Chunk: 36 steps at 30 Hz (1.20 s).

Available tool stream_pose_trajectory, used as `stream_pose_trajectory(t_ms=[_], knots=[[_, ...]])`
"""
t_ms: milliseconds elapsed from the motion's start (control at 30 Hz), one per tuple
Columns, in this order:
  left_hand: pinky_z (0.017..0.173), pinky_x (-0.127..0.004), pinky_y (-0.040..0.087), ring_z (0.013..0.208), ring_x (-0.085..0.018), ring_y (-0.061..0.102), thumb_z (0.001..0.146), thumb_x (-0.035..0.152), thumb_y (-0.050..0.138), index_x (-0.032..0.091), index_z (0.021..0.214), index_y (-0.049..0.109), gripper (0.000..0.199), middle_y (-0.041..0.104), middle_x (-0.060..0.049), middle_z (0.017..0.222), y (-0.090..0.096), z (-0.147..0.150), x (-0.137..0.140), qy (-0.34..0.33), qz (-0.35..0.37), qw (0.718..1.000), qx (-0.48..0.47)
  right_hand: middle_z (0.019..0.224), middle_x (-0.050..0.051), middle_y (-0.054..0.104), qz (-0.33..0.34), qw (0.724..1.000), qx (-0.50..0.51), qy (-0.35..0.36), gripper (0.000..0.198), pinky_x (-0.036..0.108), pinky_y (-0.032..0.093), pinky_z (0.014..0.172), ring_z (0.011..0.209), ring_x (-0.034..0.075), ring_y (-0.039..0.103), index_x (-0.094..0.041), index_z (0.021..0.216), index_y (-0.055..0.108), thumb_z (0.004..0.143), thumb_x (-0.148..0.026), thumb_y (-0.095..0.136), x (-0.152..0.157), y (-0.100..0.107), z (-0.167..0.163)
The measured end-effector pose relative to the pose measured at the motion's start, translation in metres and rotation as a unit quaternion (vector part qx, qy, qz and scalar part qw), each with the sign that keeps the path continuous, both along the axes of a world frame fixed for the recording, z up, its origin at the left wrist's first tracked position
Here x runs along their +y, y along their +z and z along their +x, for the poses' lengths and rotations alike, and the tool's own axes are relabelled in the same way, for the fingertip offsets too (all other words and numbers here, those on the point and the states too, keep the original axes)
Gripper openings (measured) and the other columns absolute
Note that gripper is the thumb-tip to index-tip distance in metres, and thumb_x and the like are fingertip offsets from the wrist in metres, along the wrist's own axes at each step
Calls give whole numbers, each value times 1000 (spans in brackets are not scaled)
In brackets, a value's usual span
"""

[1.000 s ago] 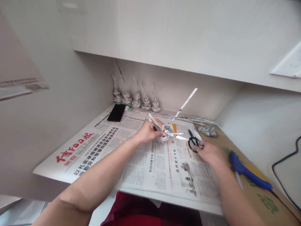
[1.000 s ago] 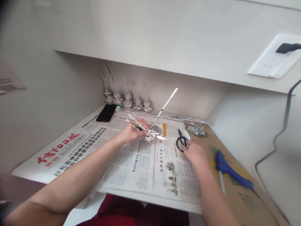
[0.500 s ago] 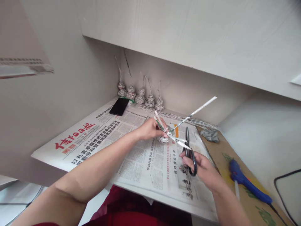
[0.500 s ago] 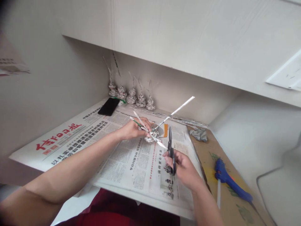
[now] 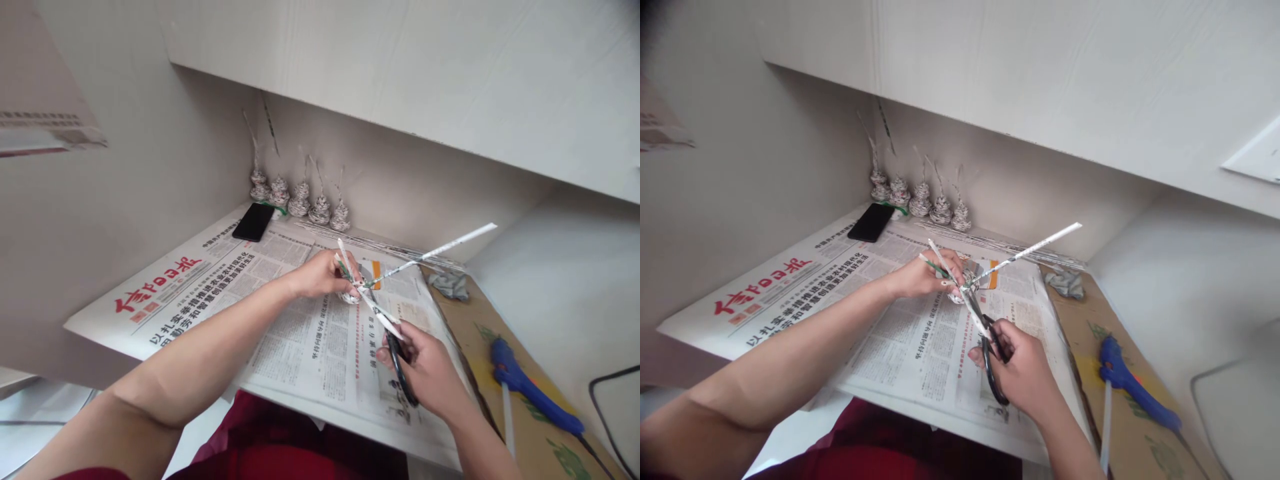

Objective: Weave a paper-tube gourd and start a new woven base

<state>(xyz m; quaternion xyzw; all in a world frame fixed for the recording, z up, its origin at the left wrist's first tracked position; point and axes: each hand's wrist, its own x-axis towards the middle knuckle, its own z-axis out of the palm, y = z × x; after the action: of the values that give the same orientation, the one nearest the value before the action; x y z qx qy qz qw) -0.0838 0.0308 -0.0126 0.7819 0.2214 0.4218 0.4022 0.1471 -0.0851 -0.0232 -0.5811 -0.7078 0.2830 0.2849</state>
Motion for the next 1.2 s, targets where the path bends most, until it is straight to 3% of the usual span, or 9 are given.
stream_pose_trajectory(t_ms=[167, 367, 767, 933, 1033, 1200], knots=[[78, -27, 48, 80, -16, 63, 65, 18, 80, 12, 79, 73, 17, 66, -5, 81, -2, 0, 1, -9, 18, 1000, -3, 59, -7, 41, -29, 999, -44, 1, 28, 22, 32, 52, 57, 11, 36, -22, 70, 48, 73, -37, 70, 4, -3, -3], [79, -27, 48, 81, -16, 63, 69, 25, 78, 12, 81, 73, 18, 67, -6, 83, -5, -1, 3, -14, 37, 999, 6, 60, -6, 43, -56, 998, -30, -12, 31, 22, 30, 51, 57, 11, 35, -21, 71, 51, 75, -47, 69, 6, -9, -1], [79, -26, 47, 81, -16, 62, 68, 22, 79, 13, 80, 74, 16, 65, -6, 83, -2, 0, 1, -12, 68, 997, 14, 57, -6, 40, -39, 999, 1, -9, 35, 23, 30, 51, 55, 11, 35, -21, 67, 48, 78, -49, 65, 1, -16, -7], [78, -26, 48, 81, -16, 62, 69, 22, 78, 13, 80, 74, 15, 65, -6, 83, 0, 0, -1, -9, 35, 999, 7, 58, -5, 45, -39, 997, 60, -40, 31, 23, 33, 47, 50, 11, 39, -21, 76, 53, 80, -49, 64, -3, -22, -5], [77, -26, 48, 80, -16, 62, 68, 26, 79, 12, 78, 74, 18, 66, -6, 81, 1, 1, -2, 8, -2, 1000, -13, 54, -5, 45, -36, 994, 86, -51, 32, 23, 33, 45, 46, 10, 39, -21, 71, 50, 80, -48, 64, -4, -24, -3], [70, -24, 48, 72, -14, 61, 63, 27, 82, 11, 75, 71, 22, 67, -4, 75, 1, 5, -2, 30, -72, 995, -65, 60, -2, 54, 2, 997, 70, -42, 30, 24, 40, 53, 57, 14, 50, -21, 69, 52, 77, -45, 68, -7, -24, -3]])
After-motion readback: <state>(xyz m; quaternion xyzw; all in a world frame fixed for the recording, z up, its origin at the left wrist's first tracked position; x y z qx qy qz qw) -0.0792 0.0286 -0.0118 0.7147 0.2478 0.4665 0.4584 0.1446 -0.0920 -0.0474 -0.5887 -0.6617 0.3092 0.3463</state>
